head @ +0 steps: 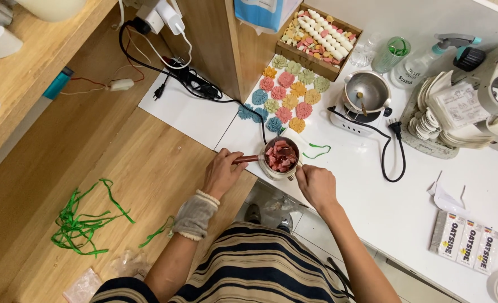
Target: Using wax and a mold to create small floral and decorative wax embellishments for candles.
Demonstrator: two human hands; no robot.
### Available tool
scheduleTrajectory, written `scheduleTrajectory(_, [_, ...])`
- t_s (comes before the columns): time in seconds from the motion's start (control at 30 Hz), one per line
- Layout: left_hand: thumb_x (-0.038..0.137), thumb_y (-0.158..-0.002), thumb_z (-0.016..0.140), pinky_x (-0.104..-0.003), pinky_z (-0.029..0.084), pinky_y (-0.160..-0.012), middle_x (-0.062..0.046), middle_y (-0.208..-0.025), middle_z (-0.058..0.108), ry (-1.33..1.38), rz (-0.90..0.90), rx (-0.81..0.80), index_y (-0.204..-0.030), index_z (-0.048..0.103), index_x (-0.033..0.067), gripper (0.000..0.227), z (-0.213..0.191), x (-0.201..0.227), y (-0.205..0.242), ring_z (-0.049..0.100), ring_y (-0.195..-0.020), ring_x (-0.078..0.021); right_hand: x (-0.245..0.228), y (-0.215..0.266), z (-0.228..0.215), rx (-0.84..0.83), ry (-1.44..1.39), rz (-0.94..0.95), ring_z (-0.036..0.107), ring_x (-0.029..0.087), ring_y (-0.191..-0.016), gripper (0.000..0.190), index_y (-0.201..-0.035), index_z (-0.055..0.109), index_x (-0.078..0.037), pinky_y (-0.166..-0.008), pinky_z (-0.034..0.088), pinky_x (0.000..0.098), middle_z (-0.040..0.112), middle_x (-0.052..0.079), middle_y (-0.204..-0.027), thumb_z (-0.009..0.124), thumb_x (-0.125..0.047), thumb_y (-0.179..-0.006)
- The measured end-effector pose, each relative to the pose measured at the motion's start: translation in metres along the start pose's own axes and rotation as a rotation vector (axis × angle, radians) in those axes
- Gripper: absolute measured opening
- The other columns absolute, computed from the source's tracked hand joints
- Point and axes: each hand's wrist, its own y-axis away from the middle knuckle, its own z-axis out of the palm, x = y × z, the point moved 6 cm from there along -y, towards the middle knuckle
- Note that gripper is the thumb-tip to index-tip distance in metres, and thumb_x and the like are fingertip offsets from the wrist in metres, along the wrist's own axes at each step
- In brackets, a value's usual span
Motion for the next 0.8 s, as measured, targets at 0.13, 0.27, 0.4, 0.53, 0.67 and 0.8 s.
scheduleTrajectory(0.13, [0.037,-0.091,0.072,-0.037,0.052,-0.077,-0.006,-0.096,0.059,0.013,0.006,0.003,-0.125,0.070,0.0088,0.044,-0.005,0.005,0.001,0.060,-0.089,-0.0222,-0.004,-0.010,-0.028,0.030,-0.152,0.039,0.063,0.040,-0.058,0.034,-0.086,0.073,-0.005,-0.061,0.050,0.0508,0.062,0.019,-0.059,0.058,-0.033,-0.099])
scheduleTrajectory(0.27, [0.037,-0.093,0.069,-0.038,0.052,-0.081,-0.006,-0.098,0.060,-0.001,-0.006,-0.012,-0.130,0.068,0.0109,0.046,-0.007,0.007,0.001,0.061,-0.093,-0.0227,-0.011,-0.023,-0.031,0.069,-0.095,-0.049,0.066,0.039,-0.067,0.026,-0.099,0.075,-0.009,-0.065,0.051,0.0492,0.068,0.018,-0.079,0.058,-0.029,-0.100])
scheduleTrajectory(0.4, [0.035,-0.094,0.069,-0.039,0.051,-0.086,-0.007,-0.098,0.061,0.033,0.024,0.013,-0.131,0.069,0.0117,0.044,-0.008,0.003,0.002,0.060,-0.098,-0.0247,-0.027,-0.032,-0.028,0.123,-0.013,-0.178,0.068,0.036,-0.084,0.021,-0.102,0.075,-0.012,-0.073,0.054,0.0460,0.070,0.011,-0.100,0.058,-0.025,-0.101])
scheduleTrajectory(0.53, [0.034,-0.094,0.068,-0.038,0.050,-0.088,-0.007,-0.100,0.062,0.046,0.022,0.016,-0.131,0.069,0.0121,0.043,-0.007,0.002,0.001,0.060,-0.100,-0.0249,-0.032,-0.037,-0.022,-0.003,-0.027,-0.108,0.067,0.037,-0.082,0.022,-0.112,0.074,-0.016,-0.074,0.053,0.0475,0.071,0.009,-0.104,0.056,-0.025,-0.101])
scheduleTrajectory(0.67, [0.032,-0.095,0.067,-0.038,0.051,-0.089,-0.007,-0.106,0.064,0.073,-0.003,-0.001,-0.132,0.066,0.0110,0.044,-0.006,0.001,0.000,0.062,-0.102,-0.0248,-0.014,-0.039,-0.013,0.056,-0.043,-0.156,0.066,0.037,-0.094,0.037,-0.136,0.062,-0.010,-0.080,0.053,0.0474,0.070,0.014,-0.106,0.056,-0.022,-0.101])
scheduleTrajectory(0.8, [0.030,-0.094,0.067,-0.038,0.051,-0.092,-0.008,-0.115,0.065,0.094,-0.038,-0.003,-0.133,0.065,0.0088,0.044,-0.012,0.002,0.002,0.063,-0.107,-0.0260,-0.002,-0.027,-0.020,0.047,-0.163,0.033,0.065,0.038,-0.102,0.052,-0.144,0.051,-0.006,-0.084,0.052,0.0474,0.065,0.021,-0.114,0.061,-0.026,-0.097])
